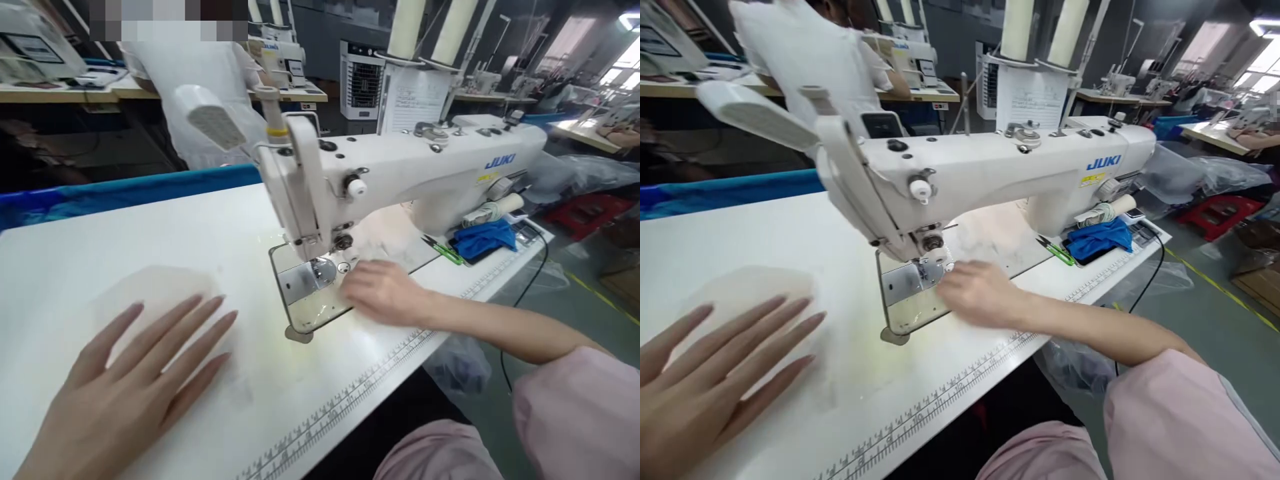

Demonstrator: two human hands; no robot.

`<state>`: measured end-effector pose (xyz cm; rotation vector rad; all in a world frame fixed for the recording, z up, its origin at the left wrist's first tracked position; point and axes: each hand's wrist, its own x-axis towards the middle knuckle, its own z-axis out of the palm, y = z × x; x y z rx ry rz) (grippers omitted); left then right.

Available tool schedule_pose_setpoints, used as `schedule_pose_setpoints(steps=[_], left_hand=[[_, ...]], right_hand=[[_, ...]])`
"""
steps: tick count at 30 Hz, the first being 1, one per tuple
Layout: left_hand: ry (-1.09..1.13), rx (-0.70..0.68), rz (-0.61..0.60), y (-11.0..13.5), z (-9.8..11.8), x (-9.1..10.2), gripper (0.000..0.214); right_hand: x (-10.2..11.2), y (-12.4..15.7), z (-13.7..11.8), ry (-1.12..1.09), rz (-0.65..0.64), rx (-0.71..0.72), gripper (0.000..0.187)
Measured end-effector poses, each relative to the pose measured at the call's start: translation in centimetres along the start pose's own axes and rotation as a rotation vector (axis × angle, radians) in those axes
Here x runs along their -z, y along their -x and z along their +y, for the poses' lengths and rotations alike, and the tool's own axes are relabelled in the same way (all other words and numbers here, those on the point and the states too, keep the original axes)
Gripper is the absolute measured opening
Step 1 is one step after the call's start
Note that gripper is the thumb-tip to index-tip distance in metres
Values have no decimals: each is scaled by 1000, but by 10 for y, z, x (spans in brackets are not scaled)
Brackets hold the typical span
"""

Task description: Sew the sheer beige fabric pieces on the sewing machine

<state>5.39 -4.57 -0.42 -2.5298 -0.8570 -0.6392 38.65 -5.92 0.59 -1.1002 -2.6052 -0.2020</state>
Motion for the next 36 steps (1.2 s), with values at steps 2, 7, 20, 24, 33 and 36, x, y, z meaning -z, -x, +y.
schedule_pose_setpoints(steps=[2,7,20,24,33,36], left_hand=[[24,-116,24,-18,16,-4,54],[151,-280,72,-69,63,-21,39],[356,-81,64,-87,98,-37,47],[447,-2,48,-89,104,-32,72],[1141,324,-395,-89,113,-18,54],[1311,484,-502,-91,104,-14,19]], right_hand=[[9,22,35,41,19,-225,24],[21,43,95,117,66,-544,28],[30,28,89,168,29,-517,36],[36,40,26,-117,-120,-12,28],[54,37,-9,-1086,-80,-327,9],[50,36,3,-1112,38,-485,6]])
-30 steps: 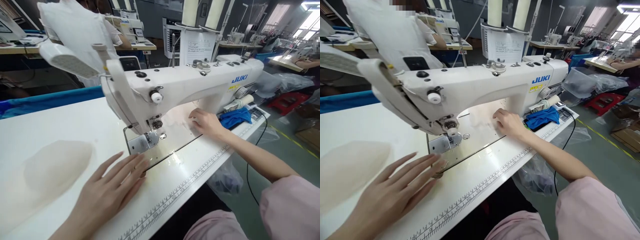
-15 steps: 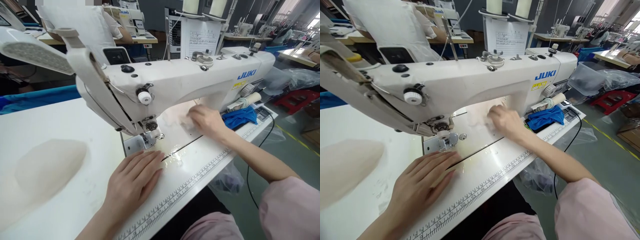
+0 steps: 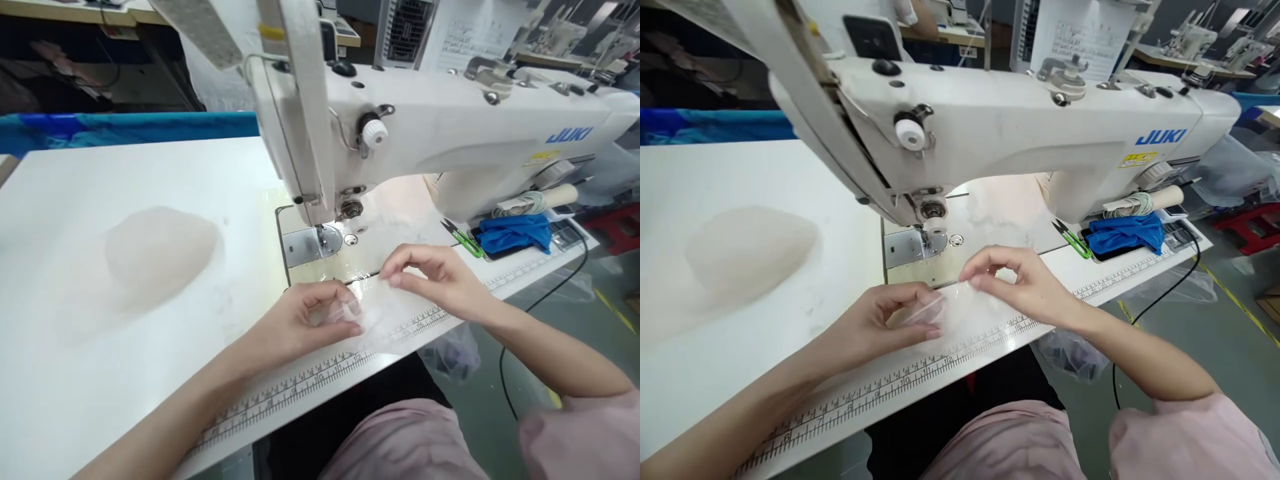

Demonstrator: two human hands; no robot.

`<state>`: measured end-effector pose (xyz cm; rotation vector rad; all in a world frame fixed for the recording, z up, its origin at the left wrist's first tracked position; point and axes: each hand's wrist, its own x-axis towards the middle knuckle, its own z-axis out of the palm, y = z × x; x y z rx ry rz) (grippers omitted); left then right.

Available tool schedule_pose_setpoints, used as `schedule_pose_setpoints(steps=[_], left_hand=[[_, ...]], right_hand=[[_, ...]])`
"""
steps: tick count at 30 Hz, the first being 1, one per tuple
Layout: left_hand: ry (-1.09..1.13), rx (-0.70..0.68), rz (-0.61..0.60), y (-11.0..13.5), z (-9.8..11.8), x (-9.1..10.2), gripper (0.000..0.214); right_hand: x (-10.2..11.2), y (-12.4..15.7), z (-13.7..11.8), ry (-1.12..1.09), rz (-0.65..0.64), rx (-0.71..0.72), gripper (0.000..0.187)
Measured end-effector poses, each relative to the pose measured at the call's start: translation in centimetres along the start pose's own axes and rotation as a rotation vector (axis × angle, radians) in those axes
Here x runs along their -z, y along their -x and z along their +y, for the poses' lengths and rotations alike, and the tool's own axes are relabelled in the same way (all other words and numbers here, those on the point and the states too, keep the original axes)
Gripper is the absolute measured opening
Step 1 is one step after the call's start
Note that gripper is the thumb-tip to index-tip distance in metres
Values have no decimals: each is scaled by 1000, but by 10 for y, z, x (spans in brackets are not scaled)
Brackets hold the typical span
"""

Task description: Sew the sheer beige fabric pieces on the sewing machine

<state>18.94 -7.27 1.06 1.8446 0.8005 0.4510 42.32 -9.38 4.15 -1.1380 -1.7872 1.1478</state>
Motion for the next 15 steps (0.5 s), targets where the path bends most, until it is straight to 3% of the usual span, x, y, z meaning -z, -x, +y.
schedule_pose_setpoints(steps=[3,5,7,9,10,12,15], left_hand=[[56,1,51,0,1,5,24],[-37,-63,242,1,3,7,17],[-199,-166,468,3,5,8,11],[-332,-257,556,5,9,14,11],[-366,-278,519,6,11,18,13],[-388,-261,328,9,13,30,20],[-407,-138,-9,14,11,46,29]], right_hand=[[0,-5,7,-71,85,-10,8],[-3,-5,7,-31,200,50,8],[-5,-3,3,81,342,205,9],[-7,2,-4,212,357,416,16],[-8,5,-7,266,280,513,20],[-15,11,-10,362,31,651,22],[-32,18,-2,512,-315,717,22]])
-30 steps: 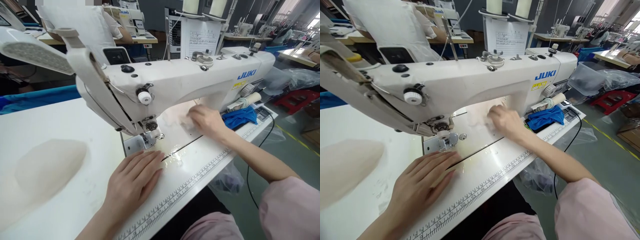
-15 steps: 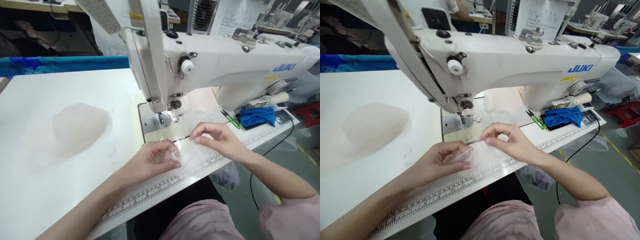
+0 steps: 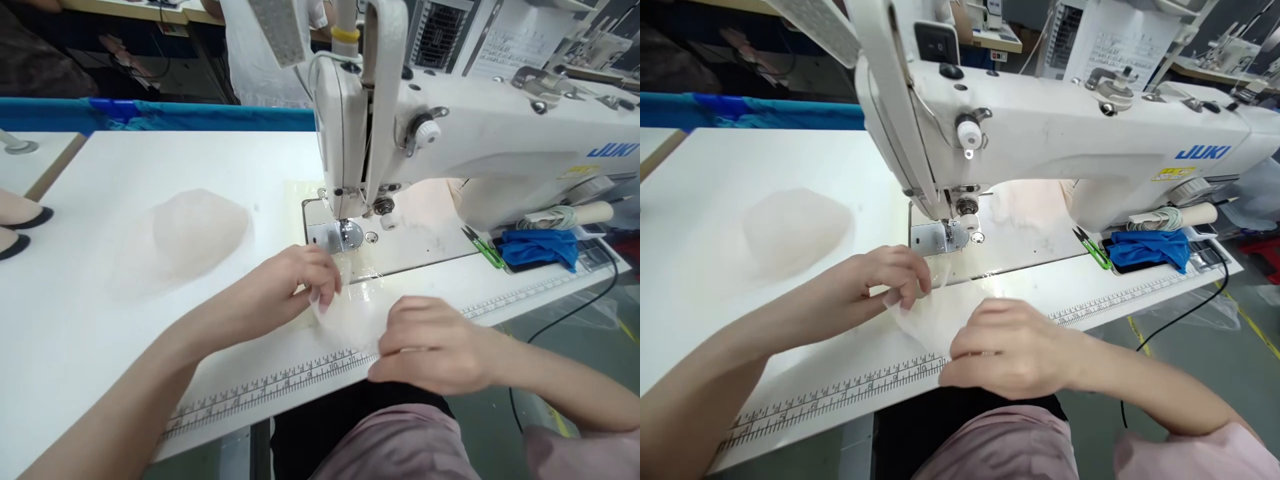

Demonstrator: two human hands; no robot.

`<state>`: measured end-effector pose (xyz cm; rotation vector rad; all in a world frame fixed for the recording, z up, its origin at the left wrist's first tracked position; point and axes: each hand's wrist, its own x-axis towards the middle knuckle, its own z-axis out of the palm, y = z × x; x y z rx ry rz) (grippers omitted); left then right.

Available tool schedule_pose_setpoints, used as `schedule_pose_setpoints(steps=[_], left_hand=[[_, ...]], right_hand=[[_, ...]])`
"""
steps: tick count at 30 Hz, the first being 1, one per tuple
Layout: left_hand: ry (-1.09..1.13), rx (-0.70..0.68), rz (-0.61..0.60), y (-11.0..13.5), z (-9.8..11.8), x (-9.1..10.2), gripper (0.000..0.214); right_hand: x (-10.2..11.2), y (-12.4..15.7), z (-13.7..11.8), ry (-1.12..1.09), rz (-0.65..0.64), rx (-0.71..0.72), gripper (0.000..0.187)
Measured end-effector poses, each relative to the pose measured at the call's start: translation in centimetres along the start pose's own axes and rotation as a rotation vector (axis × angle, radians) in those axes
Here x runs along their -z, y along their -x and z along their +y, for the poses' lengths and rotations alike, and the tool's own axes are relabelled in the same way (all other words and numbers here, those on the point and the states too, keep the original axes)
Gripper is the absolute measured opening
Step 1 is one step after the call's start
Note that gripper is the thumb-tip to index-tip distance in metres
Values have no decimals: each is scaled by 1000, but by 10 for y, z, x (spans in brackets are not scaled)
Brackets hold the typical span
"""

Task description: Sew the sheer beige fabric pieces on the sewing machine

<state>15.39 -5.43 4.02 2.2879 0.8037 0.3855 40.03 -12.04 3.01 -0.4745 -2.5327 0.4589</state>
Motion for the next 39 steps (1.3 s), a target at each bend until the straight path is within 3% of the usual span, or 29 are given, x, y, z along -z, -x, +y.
schedule_pose_setpoints(steps=[3,6,9,11,13,16,18,20,22,25,29,39], left_hand=[[-26,156,-162,5,-6,4,27],[-126,317,-5,5,-4,-4,20],[-357,487,201,1,0,-18,33],[-421,518,192,-2,2,-26,35],[-355,484,143,-4,3,-31,31],[-117,439,144,-6,1,-35,24],[95,397,166,-9,-1,-37,20],[285,346,180,-11,-4,-38,20],[421,318,189,-12,-7,-38,20],[520,319,170,-13,-9,-35,21],[329,349,182,-15,-5,-33,26],[-73,237,444,-15,-11,-56,26]], right_hand=[[-24,0,0,31,-229,40,27],[-39,-1,0,-2,-274,-32,27],[-40,-4,-1,-50,-284,-62,23],[-36,-5,-2,-100,-283,-57,23],[-30,-7,1,-168,-196,-91,23],[-18,-11,13,-259,113,-340,14],[-9,-17,27,-329,206,-581,26],[-1,-24,43,-477,78,-771,42],[3,-30,58,-668,-57,-850,29],[5,-37,75,-791,-125,-835,11],[0,-37,81,-785,-128,-786,7],[-6,-28,74,-426,101,-644,3]])
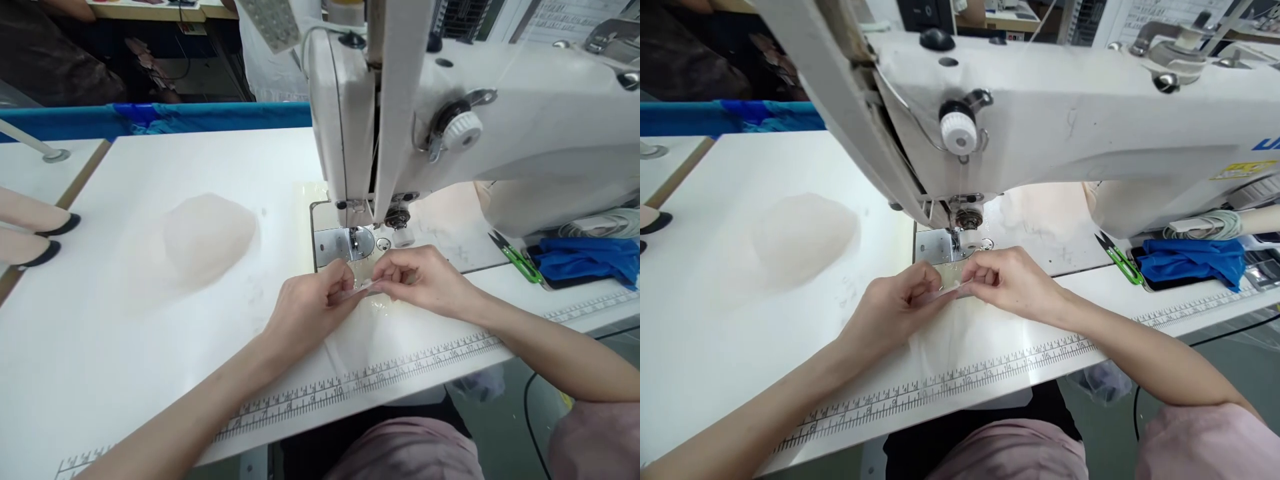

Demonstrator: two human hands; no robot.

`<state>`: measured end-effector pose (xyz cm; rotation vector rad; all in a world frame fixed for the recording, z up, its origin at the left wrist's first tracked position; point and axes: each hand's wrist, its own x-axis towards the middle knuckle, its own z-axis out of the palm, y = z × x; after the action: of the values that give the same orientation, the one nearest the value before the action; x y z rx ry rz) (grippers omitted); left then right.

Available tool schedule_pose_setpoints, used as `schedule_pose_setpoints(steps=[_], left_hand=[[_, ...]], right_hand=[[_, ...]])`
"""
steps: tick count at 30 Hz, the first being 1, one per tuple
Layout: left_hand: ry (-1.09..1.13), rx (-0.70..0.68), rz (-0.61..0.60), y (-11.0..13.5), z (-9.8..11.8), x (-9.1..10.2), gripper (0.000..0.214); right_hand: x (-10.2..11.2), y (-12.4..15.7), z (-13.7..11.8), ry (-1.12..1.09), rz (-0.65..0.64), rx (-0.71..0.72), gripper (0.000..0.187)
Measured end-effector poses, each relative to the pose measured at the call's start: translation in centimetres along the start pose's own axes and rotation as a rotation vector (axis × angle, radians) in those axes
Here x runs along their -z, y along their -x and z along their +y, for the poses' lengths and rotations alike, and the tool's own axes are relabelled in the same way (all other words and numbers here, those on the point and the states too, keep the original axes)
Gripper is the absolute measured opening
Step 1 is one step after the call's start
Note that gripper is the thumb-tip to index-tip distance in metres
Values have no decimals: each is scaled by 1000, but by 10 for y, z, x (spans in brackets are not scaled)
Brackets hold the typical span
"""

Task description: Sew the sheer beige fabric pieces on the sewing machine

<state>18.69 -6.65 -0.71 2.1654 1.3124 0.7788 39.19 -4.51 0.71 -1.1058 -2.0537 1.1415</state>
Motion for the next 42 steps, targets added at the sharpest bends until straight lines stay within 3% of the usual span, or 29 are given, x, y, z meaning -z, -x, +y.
schedule_pose_setpoints(steps=[5,9,13,18,25,42], left_hand=[[-192,-210,150,4,-8,-2,12],[-267,-273,157,4,-8,-3,4],[-313,-311,139,5,-6,-2,12],[-319,-336,153,6,-7,-3,20],[-302,-353,161,5,-7,-3,17],[-293,-341,175,7,-3,-3,17]], right_hand=[[-2,4,2,151,31,137,15],[-4,6,2,188,27,193,15],[-4,7,2,176,13,203,13],[-4,5,0,169,-11,186,6],[-5,7,1,140,-7,173,14],[-4,7,-2,161,-6,158,6]])
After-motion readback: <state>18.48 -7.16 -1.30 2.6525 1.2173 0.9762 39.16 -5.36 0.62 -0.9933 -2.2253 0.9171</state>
